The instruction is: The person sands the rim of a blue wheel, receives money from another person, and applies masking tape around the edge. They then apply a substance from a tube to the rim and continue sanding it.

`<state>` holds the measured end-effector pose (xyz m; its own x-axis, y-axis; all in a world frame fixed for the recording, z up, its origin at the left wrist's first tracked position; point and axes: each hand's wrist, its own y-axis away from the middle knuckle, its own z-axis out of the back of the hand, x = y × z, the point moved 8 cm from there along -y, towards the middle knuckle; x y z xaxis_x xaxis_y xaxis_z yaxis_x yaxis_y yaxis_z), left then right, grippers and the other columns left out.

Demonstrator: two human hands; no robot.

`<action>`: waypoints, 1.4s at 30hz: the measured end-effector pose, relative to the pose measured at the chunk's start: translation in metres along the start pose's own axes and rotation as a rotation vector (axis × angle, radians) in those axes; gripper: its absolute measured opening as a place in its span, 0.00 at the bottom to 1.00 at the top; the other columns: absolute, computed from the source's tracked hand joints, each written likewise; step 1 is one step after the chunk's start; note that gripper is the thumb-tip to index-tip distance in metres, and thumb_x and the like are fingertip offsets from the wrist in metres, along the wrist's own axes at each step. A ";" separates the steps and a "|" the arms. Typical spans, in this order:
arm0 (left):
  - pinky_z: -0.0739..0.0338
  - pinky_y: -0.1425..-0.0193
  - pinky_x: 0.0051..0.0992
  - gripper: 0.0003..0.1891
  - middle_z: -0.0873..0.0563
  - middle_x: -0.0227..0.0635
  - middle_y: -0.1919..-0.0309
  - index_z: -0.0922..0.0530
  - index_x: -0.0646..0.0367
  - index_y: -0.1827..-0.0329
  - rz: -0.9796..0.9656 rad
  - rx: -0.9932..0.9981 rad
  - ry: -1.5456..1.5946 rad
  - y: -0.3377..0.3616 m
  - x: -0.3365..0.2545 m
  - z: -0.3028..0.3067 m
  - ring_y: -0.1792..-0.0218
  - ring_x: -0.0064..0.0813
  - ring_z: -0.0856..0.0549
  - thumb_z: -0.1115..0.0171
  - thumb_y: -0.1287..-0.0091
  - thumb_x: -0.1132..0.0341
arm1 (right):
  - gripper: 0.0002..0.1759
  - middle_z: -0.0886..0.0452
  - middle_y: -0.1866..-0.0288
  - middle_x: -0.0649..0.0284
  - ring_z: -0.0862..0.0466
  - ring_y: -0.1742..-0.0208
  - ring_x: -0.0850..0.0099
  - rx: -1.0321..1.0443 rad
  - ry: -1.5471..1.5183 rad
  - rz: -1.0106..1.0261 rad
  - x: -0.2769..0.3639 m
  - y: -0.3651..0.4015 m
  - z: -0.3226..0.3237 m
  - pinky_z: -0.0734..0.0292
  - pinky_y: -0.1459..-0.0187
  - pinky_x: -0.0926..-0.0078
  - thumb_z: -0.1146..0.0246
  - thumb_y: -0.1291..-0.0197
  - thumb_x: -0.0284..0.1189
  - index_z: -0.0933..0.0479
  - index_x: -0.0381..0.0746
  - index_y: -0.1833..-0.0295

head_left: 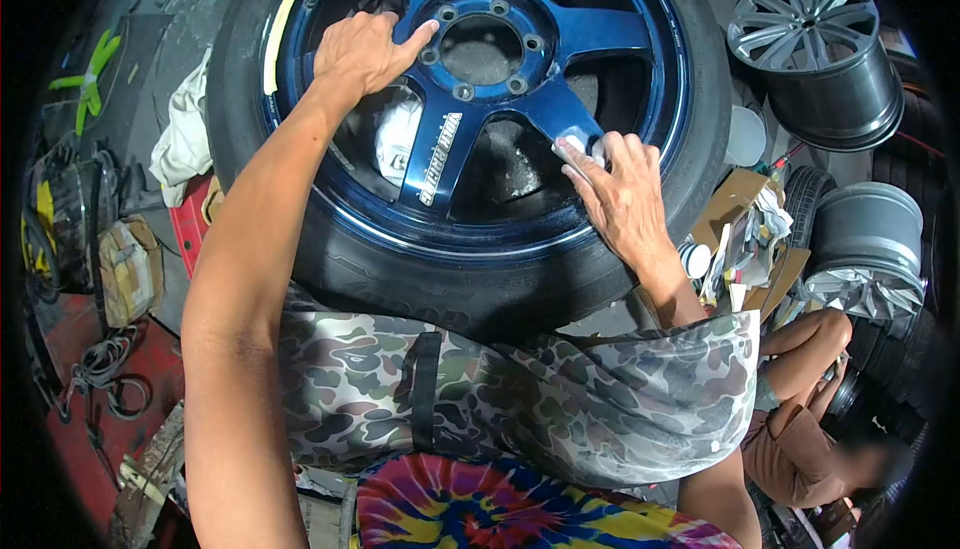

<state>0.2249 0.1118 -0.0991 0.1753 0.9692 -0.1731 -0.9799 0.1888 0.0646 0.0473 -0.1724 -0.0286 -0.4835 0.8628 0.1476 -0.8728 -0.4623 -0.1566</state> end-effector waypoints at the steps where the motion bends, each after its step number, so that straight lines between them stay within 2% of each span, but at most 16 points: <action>1: 0.13 0.38 0.50 0.47 0.07 0.62 0.56 0.10 0.63 0.39 0.000 -0.006 -0.003 0.000 0.000 0.001 0.49 0.58 0.06 0.50 0.25 0.22 | 0.20 0.27 0.56 0.62 0.26 0.52 0.62 -0.005 -0.014 0.014 0.001 0.000 0.000 0.34 0.50 0.60 0.26 0.31 0.37 0.11 0.48 0.35; 4: 0.14 0.38 0.50 0.47 0.07 0.62 0.56 0.10 0.63 0.39 0.014 0.018 0.004 0.001 0.000 0.000 0.49 0.58 0.06 0.50 0.25 0.22 | 0.20 0.27 0.56 0.63 0.26 0.52 0.63 -0.004 0.033 -0.027 -0.003 -0.001 0.000 0.33 0.49 0.61 0.26 0.31 0.37 0.11 0.49 0.35; 7: 0.13 0.38 0.50 0.47 0.07 0.62 0.57 0.10 0.63 0.38 0.009 0.018 -0.009 0.000 0.001 0.000 0.49 0.57 0.06 0.50 0.25 0.22 | 0.20 0.27 0.56 0.63 0.26 0.53 0.63 -0.021 -0.044 0.036 0.006 0.001 0.000 0.34 0.50 0.60 0.26 0.31 0.37 0.11 0.49 0.35; 11: 0.13 0.38 0.49 0.47 0.07 0.62 0.58 0.10 0.63 0.38 0.009 0.013 -0.011 0.000 0.001 -0.001 0.50 0.56 0.06 0.51 0.25 0.22 | 0.21 0.27 0.56 0.62 0.26 0.53 0.63 -0.023 0.032 -0.028 -0.003 0.000 -0.001 0.34 0.50 0.61 0.26 0.32 0.37 0.11 0.49 0.34; 13: 0.13 0.39 0.49 0.47 0.07 0.62 0.58 0.10 0.63 0.37 -0.004 -0.013 -0.011 0.000 0.002 -0.002 0.51 0.56 0.05 0.51 0.25 0.22 | 0.21 0.27 0.56 0.62 0.26 0.53 0.63 -0.021 -0.059 0.037 0.006 0.003 -0.002 0.34 0.50 0.60 0.27 0.31 0.37 0.11 0.49 0.34; 17: 0.13 0.39 0.48 0.47 0.07 0.62 0.59 0.10 0.63 0.37 0.006 -0.001 -0.012 0.000 0.002 -0.002 0.51 0.56 0.05 0.51 0.24 0.23 | 0.22 0.27 0.55 0.63 0.27 0.53 0.63 0.012 0.039 -0.042 -0.004 -0.003 -0.001 0.34 0.49 0.61 0.27 0.30 0.37 0.12 0.50 0.32; 20: 0.13 0.40 0.49 0.47 0.07 0.62 0.59 0.10 0.63 0.38 0.004 -0.008 0.000 0.000 0.001 0.000 0.51 0.56 0.06 0.50 0.25 0.23 | 0.21 0.28 0.56 0.62 0.27 0.53 0.63 -0.014 -0.036 0.055 0.008 0.001 -0.001 0.34 0.50 0.60 0.26 0.31 0.37 0.12 0.47 0.34; 23: 0.13 0.40 0.49 0.47 0.07 0.62 0.59 0.10 0.63 0.38 -0.003 -0.012 0.000 0.001 0.000 0.001 0.50 0.56 0.06 0.50 0.25 0.23 | 0.22 0.27 0.56 0.62 0.26 0.52 0.63 -0.003 0.040 -0.034 -0.006 -0.004 0.001 0.33 0.48 0.61 0.26 0.31 0.37 0.11 0.47 0.34; 27: 0.13 0.40 0.49 0.46 0.07 0.62 0.59 0.09 0.63 0.39 -0.001 -0.009 -0.001 0.000 0.000 0.000 0.50 0.57 0.06 0.49 0.25 0.23 | 0.21 0.27 0.56 0.62 0.26 0.53 0.62 -0.017 -0.037 0.039 0.005 -0.001 0.001 0.34 0.49 0.60 0.26 0.32 0.37 0.11 0.48 0.35; 31: 0.13 0.40 0.49 0.46 0.07 0.62 0.59 0.09 0.63 0.40 0.001 -0.013 0.002 0.001 0.001 -0.001 0.51 0.57 0.06 0.50 0.24 0.23 | 0.20 0.26 0.56 0.62 0.26 0.53 0.62 -0.012 0.004 -0.026 -0.004 -0.002 -0.001 0.34 0.49 0.60 0.26 0.32 0.36 0.10 0.49 0.35; 33: 0.13 0.40 0.49 0.46 0.07 0.62 0.59 0.09 0.63 0.40 -0.003 -0.007 -0.007 0.000 0.001 0.000 0.51 0.57 0.06 0.50 0.24 0.23 | 0.20 0.26 0.56 0.62 0.27 0.53 0.62 -0.040 -0.050 0.030 0.003 0.004 0.000 0.34 0.50 0.60 0.26 0.31 0.37 0.10 0.49 0.35; 42: 0.14 0.38 0.50 0.46 0.07 0.62 0.57 0.09 0.63 0.40 0.006 -0.001 -0.012 0.002 0.001 0.001 0.50 0.58 0.06 0.50 0.24 0.23 | 0.21 0.26 0.55 0.62 0.26 0.52 0.63 0.008 -0.024 0.036 0.002 0.007 0.002 0.34 0.48 0.61 0.26 0.32 0.35 0.12 0.49 0.34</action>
<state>0.2234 0.1131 -0.0978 0.1708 0.9721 -0.1605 -0.9810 0.1831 0.0648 0.0398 -0.1742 -0.0275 -0.5161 0.8404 0.1655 -0.8552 -0.4949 -0.1542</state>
